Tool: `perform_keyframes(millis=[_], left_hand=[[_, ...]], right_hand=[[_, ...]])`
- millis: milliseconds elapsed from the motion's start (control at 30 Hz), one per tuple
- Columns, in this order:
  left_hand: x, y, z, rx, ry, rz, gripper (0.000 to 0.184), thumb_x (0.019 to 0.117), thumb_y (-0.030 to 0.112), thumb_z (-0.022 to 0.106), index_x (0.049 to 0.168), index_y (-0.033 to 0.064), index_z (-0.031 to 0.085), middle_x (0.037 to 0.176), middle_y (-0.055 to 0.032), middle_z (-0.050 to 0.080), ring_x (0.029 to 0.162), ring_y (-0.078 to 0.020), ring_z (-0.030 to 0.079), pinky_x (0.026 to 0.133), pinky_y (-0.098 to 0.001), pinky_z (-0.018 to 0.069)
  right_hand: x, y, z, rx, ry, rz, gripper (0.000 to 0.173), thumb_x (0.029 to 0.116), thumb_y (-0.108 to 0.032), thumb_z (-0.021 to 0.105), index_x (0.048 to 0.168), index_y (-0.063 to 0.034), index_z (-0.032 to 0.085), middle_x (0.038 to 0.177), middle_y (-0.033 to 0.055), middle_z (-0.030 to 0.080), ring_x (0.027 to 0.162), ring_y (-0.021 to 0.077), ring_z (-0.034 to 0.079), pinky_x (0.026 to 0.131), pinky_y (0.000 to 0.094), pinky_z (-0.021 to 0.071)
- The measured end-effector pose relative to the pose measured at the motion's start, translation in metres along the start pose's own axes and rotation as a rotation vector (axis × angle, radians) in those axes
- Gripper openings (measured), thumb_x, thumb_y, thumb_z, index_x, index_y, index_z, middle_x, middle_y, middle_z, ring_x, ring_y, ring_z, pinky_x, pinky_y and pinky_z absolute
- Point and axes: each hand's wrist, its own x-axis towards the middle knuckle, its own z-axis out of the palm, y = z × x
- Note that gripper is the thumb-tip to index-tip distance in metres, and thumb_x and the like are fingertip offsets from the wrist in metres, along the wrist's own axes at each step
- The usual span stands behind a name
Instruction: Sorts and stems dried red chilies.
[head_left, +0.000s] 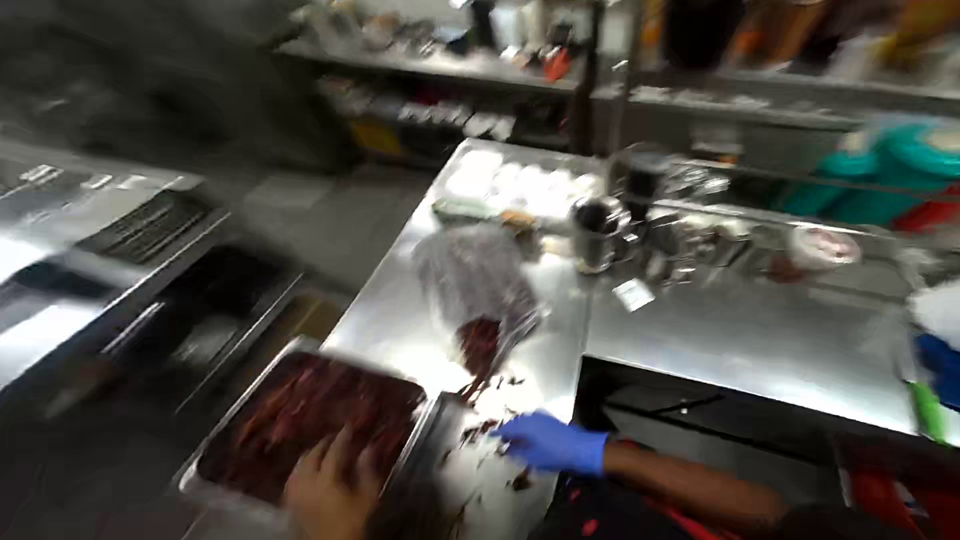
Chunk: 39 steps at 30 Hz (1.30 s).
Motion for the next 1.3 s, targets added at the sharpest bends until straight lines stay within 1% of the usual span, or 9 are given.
perform_keyframes(millis=[100, 233, 400, 500, 667, 800, 1000, 1133, 1300], left_hand=[[-0.022, 0.017, 0.014, -0.159, 0.170, -0.026, 0.033, 0.1020, 0.017, 0.057, 0.127, -0.0019, 0.068, 0.127, -0.0240, 0.066, 0.119, -0.0399, 0.064, 0.104, -0.0574, 0.0496], [-0.052, 0.046, 0.049, -0.279, 0.111, -0.052, 0.029, 0.1017, 0.017, 0.059, 0.123, 0.0022, 0.071, 0.112, -0.0148, 0.073, 0.100, -0.0276, 0.072, 0.091, -0.0504, 0.0588], [-0.076, 0.050, 0.127, -0.259, -0.061, -0.010, 0.027, 0.0965, 0.014, 0.064, 0.122, 0.0072, 0.073, 0.109, -0.0097, 0.074, 0.098, -0.0261, 0.072, 0.089, -0.0509, 0.0591], [-0.074, 0.052, 0.147, -0.195, -0.074, -0.006, 0.028, 0.0952, 0.013, 0.065, 0.122, 0.0093, 0.073, 0.117, -0.0124, 0.072, 0.108, -0.0310, 0.069, 0.093, -0.0534, 0.0568], [-0.046, 0.049, 0.157, -0.145, -0.070, 0.032, 0.024, 0.0935, 0.016, 0.070, 0.117, 0.0150, 0.076, 0.128, -0.0149, 0.064, 0.111, -0.0369, 0.063, 0.091, -0.0563, 0.0542], [-0.034, 0.048, 0.160, -0.116, -0.141, 0.045, 0.011, 0.0928, 0.014, 0.070, 0.101, 0.0168, 0.077, 0.120, -0.0105, 0.067, 0.113, -0.0349, 0.062, 0.091, -0.0558, 0.0529], [-0.041, 0.046, 0.153, -0.221, -0.074, 0.027, 0.009, 0.0938, 0.013, 0.068, 0.100, 0.0117, 0.074, 0.101, -0.0062, 0.072, 0.101, -0.0291, 0.067, 0.092, -0.0570, 0.0519], [-0.051, 0.067, 0.118, -0.669, -0.076, -0.110, 0.010, 0.0935, 0.015, 0.071, 0.103, 0.0144, 0.073, 0.102, 0.0013, 0.073, 0.098, -0.0167, 0.069, 0.092, -0.0430, 0.0577], [-0.052, 0.100, 0.079, -1.617, -0.034, -0.557, 0.018, 0.0946, -0.002, 0.064, 0.110, 0.0056, 0.069, 0.109, -0.0149, 0.069, 0.094, -0.0241, 0.068, 0.087, -0.0402, 0.0580]], right_hand=[[0.001, 0.015, -0.032, 0.099, 0.139, 0.188, 0.026, 0.1059, -0.019, 0.051, 0.120, -0.0170, 0.072, 0.097, 0.0052, 0.073, 0.083, 0.0174, 0.069, 0.078, 0.0433, 0.0584], [-0.010, 0.039, -0.056, 0.303, 0.332, 0.288, 0.024, 0.1051, -0.024, 0.055, 0.107, -0.0109, 0.075, 0.078, 0.0029, 0.066, 0.061, 0.0131, 0.057, 0.059, 0.0333, 0.0505], [-0.028, 0.035, -0.066, 0.558, 0.296, 0.405, 0.041, 0.1028, -0.042, 0.060, 0.077, -0.0102, 0.065, 0.061, 0.0012, 0.054, 0.052, 0.0111, 0.048, 0.050, 0.0266, 0.0417], [-0.021, 0.039, -0.063, 0.716, 0.283, 0.394, 0.064, 0.1073, -0.053, 0.043, 0.062, -0.0093, 0.055, 0.057, 0.0027, 0.055, 0.051, 0.0128, 0.049, 0.052, 0.0290, 0.0424], [-0.013, 0.044, -0.055, 0.912, 0.200, 0.259, 0.029, 0.1091, -0.021, 0.042, 0.108, -0.0043, 0.065, 0.078, 0.0046, 0.065, 0.075, 0.0138, 0.064, 0.078, 0.0326, 0.0563], [-0.014, 0.035, -0.053, 0.842, 0.172, 0.320, 0.030, 0.1077, -0.028, 0.050, 0.096, -0.0082, 0.068, 0.063, -0.0001, 0.054, 0.057, 0.0081, 0.050, 0.058, 0.0242, 0.0458], [-0.004, 0.044, -0.051, 0.644, 0.157, 0.298, 0.032, 0.1058, -0.025, 0.054, 0.091, -0.0040, 0.072, 0.070, 0.0045, 0.063, 0.065, 0.0136, 0.057, 0.065, 0.0301, 0.0488], [-0.004, 0.032, -0.039, 0.330, 0.043, 0.198, 0.022, 0.1042, -0.031, 0.059, 0.110, -0.0165, 0.074, 0.087, 0.0023, 0.072, 0.074, 0.0144, 0.067, 0.068, 0.0354, 0.0575], [0.023, 0.014, -0.024, 0.312, -0.126, 0.047, 0.029, 0.1004, -0.024, 0.064, 0.129, -0.0186, 0.069, 0.099, -0.0004, 0.074, 0.086, 0.0117, 0.070, 0.079, 0.0362, 0.0598]])
